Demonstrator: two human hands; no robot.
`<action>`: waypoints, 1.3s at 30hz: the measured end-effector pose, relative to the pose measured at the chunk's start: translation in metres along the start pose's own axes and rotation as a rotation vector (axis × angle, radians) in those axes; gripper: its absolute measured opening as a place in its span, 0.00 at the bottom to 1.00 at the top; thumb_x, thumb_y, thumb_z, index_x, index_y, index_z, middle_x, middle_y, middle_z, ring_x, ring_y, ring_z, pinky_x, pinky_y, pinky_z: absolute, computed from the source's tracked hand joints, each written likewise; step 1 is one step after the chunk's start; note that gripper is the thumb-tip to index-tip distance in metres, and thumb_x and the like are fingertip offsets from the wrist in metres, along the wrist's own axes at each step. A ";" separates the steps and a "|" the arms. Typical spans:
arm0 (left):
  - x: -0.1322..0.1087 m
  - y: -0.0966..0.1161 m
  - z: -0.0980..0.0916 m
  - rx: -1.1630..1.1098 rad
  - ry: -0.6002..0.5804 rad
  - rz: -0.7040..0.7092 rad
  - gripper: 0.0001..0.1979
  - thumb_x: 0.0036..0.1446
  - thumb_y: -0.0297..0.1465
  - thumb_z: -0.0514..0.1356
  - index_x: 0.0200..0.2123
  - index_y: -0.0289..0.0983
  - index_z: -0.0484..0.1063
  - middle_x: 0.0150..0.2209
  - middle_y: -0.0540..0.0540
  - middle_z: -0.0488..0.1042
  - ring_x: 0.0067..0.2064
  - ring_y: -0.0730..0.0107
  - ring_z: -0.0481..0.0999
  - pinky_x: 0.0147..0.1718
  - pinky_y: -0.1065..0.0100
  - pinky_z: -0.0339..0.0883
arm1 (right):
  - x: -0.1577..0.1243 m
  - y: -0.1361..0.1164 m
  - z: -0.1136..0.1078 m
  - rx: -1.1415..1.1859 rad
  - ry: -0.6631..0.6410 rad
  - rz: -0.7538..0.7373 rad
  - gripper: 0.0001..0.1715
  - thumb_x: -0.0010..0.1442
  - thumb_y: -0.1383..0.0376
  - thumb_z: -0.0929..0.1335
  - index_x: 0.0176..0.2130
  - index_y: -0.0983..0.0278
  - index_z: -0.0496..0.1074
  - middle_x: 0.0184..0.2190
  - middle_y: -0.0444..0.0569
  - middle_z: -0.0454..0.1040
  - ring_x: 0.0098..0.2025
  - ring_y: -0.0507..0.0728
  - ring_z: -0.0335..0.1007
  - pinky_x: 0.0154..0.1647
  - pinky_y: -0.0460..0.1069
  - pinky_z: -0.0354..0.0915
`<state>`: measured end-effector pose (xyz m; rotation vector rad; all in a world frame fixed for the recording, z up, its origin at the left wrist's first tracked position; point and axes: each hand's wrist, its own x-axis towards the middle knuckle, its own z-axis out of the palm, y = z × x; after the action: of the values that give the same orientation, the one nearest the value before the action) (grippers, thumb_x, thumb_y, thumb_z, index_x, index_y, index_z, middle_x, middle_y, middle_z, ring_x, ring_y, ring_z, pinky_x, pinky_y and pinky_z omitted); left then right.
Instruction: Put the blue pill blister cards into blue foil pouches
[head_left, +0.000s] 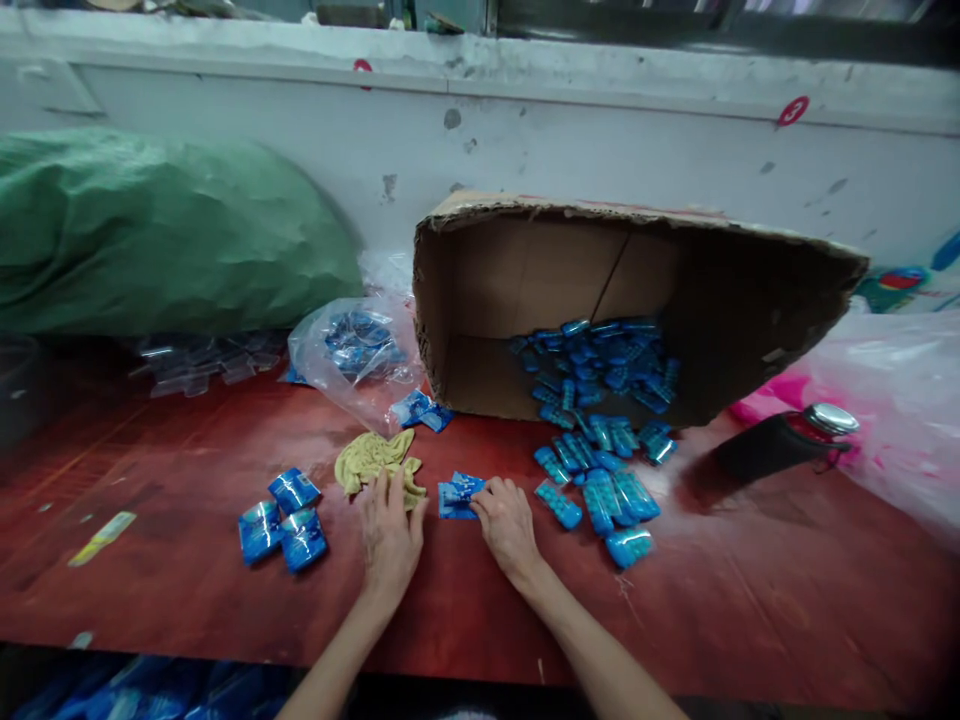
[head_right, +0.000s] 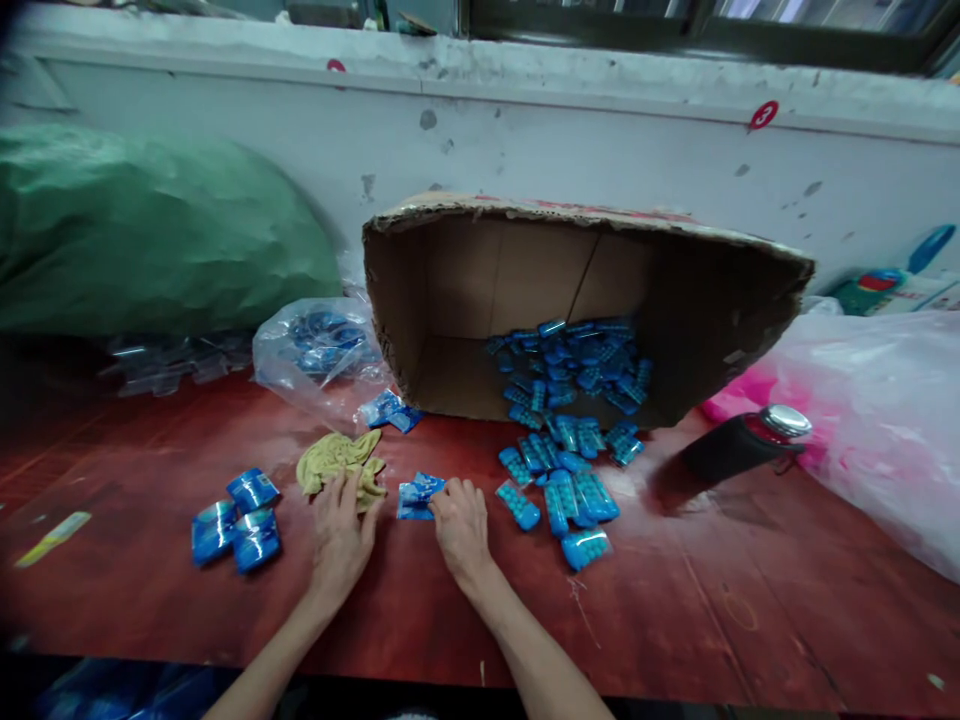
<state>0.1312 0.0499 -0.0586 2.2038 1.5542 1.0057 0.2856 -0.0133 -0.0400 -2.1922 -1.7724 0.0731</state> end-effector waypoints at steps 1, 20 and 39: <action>-0.007 0.008 -0.003 -0.124 -0.010 -0.066 0.24 0.51 0.38 0.54 0.50 0.33 0.61 0.52 0.33 0.64 0.55 0.50 0.60 0.49 0.48 0.55 | -0.004 -0.001 -0.003 0.008 0.027 0.008 0.08 0.59 0.65 0.62 0.35 0.59 0.72 0.33 0.48 0.70 0.37 0.56 0.61 0.35 0.48 0.53; -0.032 0.055 -0.008 -1.130 -0.389 -0.798 0.13 0.39 0.36 0.64 0.27 0.33 0.71 0.20 0.51 0.72 0.20 0.77 0.67 0.21 0.74 0.59 | -0.032 -0.019 -0.006 1.486 -0.102 0.483 0.10 0.47 0.63 0.67 0.21 0.67 0.67 0.16 0.38 0.63 0.20 0.48 0.55 0.23 0.43 0.55; -0.035 0.064 -0.012 -1.030 -0.361 -0.756 0.14 0.38 0.39 0.63 0.22 0.33 0.68 0.15 0.53 0.66 0.17 0.77 0.62 0.18 0.73 0.56 | -0.039 -0.031 -0.015 1.605 -0.094 0.553 0.20 0.49 0.51 0.66 0.23 0.64 0.62 0.16 0.38 0.61 0.18 0.48 0.55 0.20 0.43 0.54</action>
<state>0.1627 -0.0087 -0.0266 0.9111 1.1247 0.7990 0.2509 -0.0487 -0.0236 -1.2507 -0.4848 1.2145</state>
